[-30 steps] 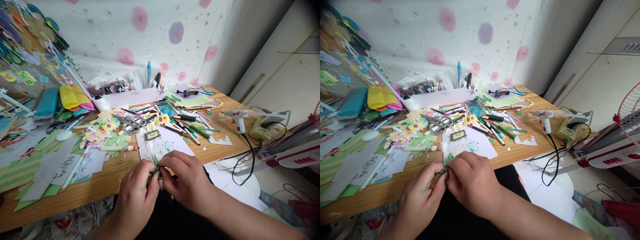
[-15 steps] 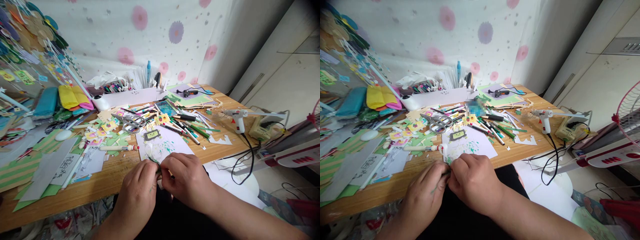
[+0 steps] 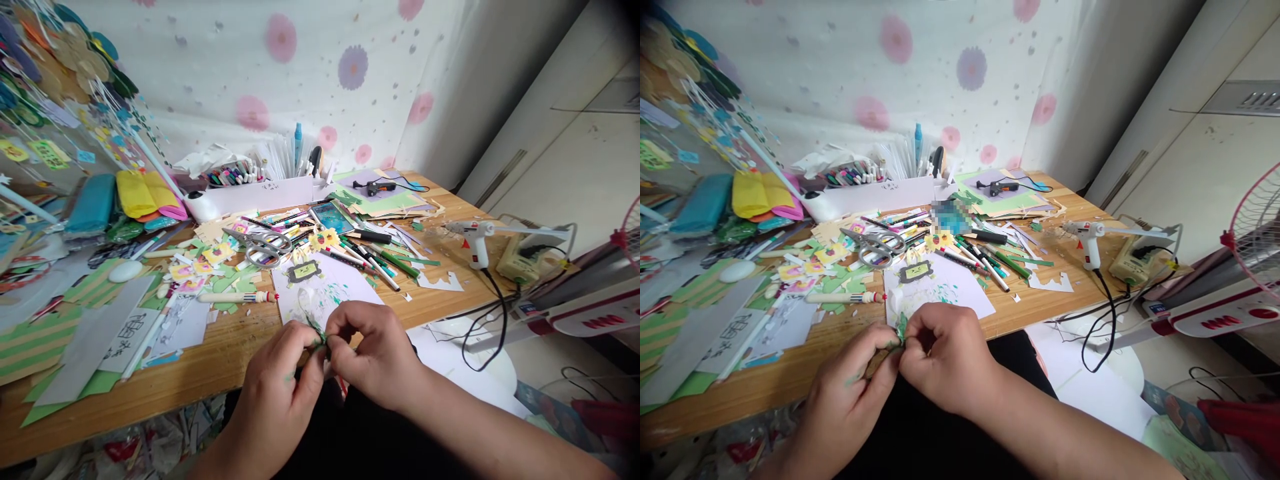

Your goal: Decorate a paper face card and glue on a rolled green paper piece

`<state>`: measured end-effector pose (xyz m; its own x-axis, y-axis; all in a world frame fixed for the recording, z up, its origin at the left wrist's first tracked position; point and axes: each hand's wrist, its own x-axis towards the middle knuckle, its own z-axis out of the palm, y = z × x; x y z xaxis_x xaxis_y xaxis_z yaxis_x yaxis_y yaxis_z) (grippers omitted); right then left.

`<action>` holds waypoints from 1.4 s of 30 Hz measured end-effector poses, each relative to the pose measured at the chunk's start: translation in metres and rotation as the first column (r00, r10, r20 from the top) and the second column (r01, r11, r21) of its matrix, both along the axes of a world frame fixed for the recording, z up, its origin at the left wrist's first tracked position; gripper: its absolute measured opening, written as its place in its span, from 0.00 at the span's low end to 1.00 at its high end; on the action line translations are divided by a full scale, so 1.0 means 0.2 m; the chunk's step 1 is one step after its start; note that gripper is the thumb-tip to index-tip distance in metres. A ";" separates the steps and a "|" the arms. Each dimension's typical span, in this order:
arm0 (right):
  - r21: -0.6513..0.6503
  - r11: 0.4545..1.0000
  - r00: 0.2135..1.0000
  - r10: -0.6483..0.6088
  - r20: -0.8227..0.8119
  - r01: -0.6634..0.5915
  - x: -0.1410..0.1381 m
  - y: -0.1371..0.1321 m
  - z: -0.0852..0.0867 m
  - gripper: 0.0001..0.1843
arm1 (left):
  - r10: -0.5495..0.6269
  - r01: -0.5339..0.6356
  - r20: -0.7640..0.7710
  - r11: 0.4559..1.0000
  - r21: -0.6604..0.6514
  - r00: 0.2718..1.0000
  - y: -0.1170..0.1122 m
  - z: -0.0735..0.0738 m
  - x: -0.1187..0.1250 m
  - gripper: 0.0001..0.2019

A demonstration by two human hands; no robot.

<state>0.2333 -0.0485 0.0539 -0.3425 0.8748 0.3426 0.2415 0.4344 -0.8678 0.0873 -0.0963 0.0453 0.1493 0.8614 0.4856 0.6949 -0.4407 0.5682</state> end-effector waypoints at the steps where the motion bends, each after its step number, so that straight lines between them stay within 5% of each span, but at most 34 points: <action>1: -0.027 1.000 1.000 0.004 -0.008 -0.004 0.00 0.00 0.00 0.06 | -0.002 0.002 0.019 1.000 -0.022 1.000 0.00 0.01 -0.01 0.07; 5: -0.045 0.999 1.000 0.017 -0.012 -0.017 -0.01 -0.01 0.01 0.06 | 0.004 -0.001 0.046 0.997 -0.081 0.999 -0.01 0.01 -0.02 0.06; 12: 0.081 0.996 0.999 0.043 0.029 -0.045 0.00 0.00 -0.01 0.06 | 0.081 -0.057 -0.144 0.985 0.165 0.986 0.00 0.00 -0.01 0.08; 18: 0.220 0.964 0.985 0.126 0.118 -0.149 0.04 0.01 0.00 0.07 | 0.075 -0.031 -0.229 0.981 0.191 0.970 0.00 0.00 -0.02 0.08; 24: 0.288 0.948 0.968 0.069 0.240 -0.139 0.04 0.01 0.03 0.08 | 0.041 0.023 -0.315 0.980 0.199 0.948 0.01 0.02 -0.04 0.11; 34: 0.215 0.975 0.997 0.033 0.069 -0.047 -0.01 0.01 -0.02 0.06 | 0.052 -0.011 -0.180 0.974 0.225 0.982 0.01 0.01 -0.01 0.09; 42: 0.248 0.968 0.994 0.000 0.113 -0.028 -0.03 0.01 -0.02 0.05 | 0.212 -0.153 -0.209 0.952 0.266 0.955 0.01 -0.02 -0.01 0.05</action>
